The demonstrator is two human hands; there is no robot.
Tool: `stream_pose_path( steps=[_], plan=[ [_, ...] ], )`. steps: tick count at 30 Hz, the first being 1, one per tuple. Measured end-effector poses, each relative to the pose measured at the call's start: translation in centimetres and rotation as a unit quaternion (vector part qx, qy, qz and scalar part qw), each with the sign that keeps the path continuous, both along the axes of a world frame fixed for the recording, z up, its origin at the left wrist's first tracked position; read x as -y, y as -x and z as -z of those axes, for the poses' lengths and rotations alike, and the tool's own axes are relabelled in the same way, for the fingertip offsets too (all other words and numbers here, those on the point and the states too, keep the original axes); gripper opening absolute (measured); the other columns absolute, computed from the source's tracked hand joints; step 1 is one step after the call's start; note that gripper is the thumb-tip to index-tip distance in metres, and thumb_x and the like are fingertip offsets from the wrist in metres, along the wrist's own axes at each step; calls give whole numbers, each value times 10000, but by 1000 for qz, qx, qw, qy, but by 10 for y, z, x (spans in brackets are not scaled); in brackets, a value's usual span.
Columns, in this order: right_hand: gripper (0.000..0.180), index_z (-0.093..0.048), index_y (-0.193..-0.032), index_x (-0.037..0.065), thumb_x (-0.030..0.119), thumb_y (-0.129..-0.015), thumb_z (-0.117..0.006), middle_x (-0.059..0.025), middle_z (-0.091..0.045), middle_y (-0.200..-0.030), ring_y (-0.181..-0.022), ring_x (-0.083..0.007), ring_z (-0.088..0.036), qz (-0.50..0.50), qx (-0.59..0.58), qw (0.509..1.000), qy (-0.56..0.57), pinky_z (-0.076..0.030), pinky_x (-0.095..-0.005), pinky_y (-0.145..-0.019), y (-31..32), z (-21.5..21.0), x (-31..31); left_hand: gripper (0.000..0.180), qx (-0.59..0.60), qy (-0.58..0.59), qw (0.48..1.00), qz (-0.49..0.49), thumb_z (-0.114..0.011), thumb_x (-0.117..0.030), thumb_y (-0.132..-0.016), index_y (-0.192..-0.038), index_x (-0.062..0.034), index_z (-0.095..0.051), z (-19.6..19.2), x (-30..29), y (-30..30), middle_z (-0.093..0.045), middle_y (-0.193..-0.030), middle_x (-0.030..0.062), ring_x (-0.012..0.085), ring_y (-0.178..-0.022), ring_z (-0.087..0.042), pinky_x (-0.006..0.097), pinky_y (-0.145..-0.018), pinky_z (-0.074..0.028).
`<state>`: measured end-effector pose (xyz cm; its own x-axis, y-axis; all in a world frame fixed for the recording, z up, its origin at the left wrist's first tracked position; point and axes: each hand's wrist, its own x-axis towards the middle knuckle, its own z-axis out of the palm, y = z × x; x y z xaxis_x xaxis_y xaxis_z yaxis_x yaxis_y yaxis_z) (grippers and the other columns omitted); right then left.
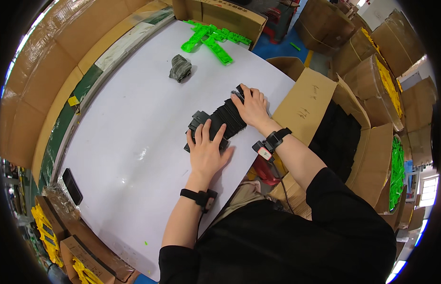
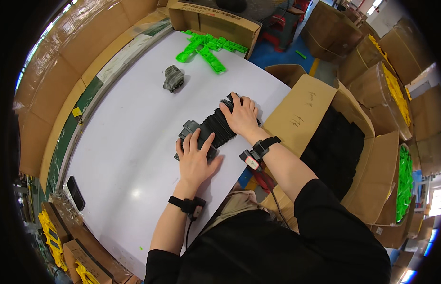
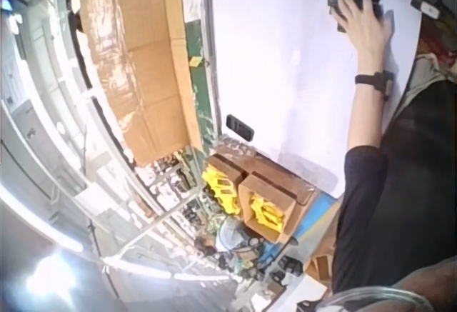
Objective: Manually assembling plastic toy components by fitting yellow housing pieces onto black internal parts at a factory workstation.
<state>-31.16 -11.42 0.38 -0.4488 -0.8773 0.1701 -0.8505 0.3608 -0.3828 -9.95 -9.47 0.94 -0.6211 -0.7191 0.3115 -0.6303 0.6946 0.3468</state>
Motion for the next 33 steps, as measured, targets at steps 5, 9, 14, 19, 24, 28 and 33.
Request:
stream_pose_path(
  steps=[5, 9, 14, 19, 24, 28, 33],
  plan=[
    [706, -406, -1390, 108, 549, -861, -558, -315, -366, -1354, -1256, -450, -368, 11, -38, 999, 16, -279, -556, -1036, -11, 2, -3, 935, 52, -24, 998, -1, -702, -682, -625, -1406, -230, -455, -21, 2, -1, -263, -1492, 264, 501, -1373, -192, 636, -1099, -107],
    [626, -421, -1382, 119, 444, -871, -581, -295, -380, -1355, -1258, -444, -373, -84, -42, 995, 44, -297, -525, -1047, 2, 14, 23, 694, 67, -7, 998, 16, -641, -525, -791, -1392, -222, -471, -8, 27, -6, -284, -1479, 273, 490, -1362, -226, 615, -1102, -137],
    [604, -408, -1392, 142, 438, -889, -560, -265, -407, -1343, -1246, -424, -398, -147, -44, 986, 70, -300, -499, -1059, 12, 7, 46, 592, 9, 30, 1000, 5, -638, -478, -800, -1327, -229, -531, -2, 34, 1, -456, -1284, 201, 440, -1255, -364, 627, -1070, -204],
    [638, -350, -1446, 178, 523, -925, -480, -259, -332, -1455, -1348, -410, -320, -110, -49, 993, 18, -243, -504, -1108, 53, -20, 51, 694, 27, 14, 1000, -9, -659, -512, -766, -1371, -218, -487, -18, 30, 11, -389, -1380, 215, 434, -1328, -297, 636, -1084, -151],
    [654, -341, -1459, 196, 567, -929, -437, -256, -291, -1479, -1366, -420, -272, -135, -1, 991, 25, -172, -527, -1128, 70, -2, 31, 762, 56, 25, 998, 25, -633, -620, -751, -1397, -254, -463, -11, 29, -3, -290, -1513, 181, 415, -1390, -245, 656, -1086, -139],
    [670, -308, -1474, 170, 566, -941, -403, -265, -244, -1496, -1380, -441, -218, -126, -52, 990, -20, -149, -520, -1137, 63, 12, 41, 677, 50, 43, 998, 16, -587, -592, -809, -1380, -241, -486, 2, 33, 13, -327, -1486, 197, 416, -1380, -262, 654, -1083, -147],
    [678, -254, -1489, 156, 544, -949, -393, -277, -216, -1502, -1406, -426, -175, -139, 3, 989, -59, -114, -532, -1141, 65, 0, 54, 657, 58, 47, 997, -8, -556, -549, -851, -1408, -218, -448, -1, 27, 19, -311, -1492, 210, 423, -1387, -243, 647, -1090, -121]
  ],
)
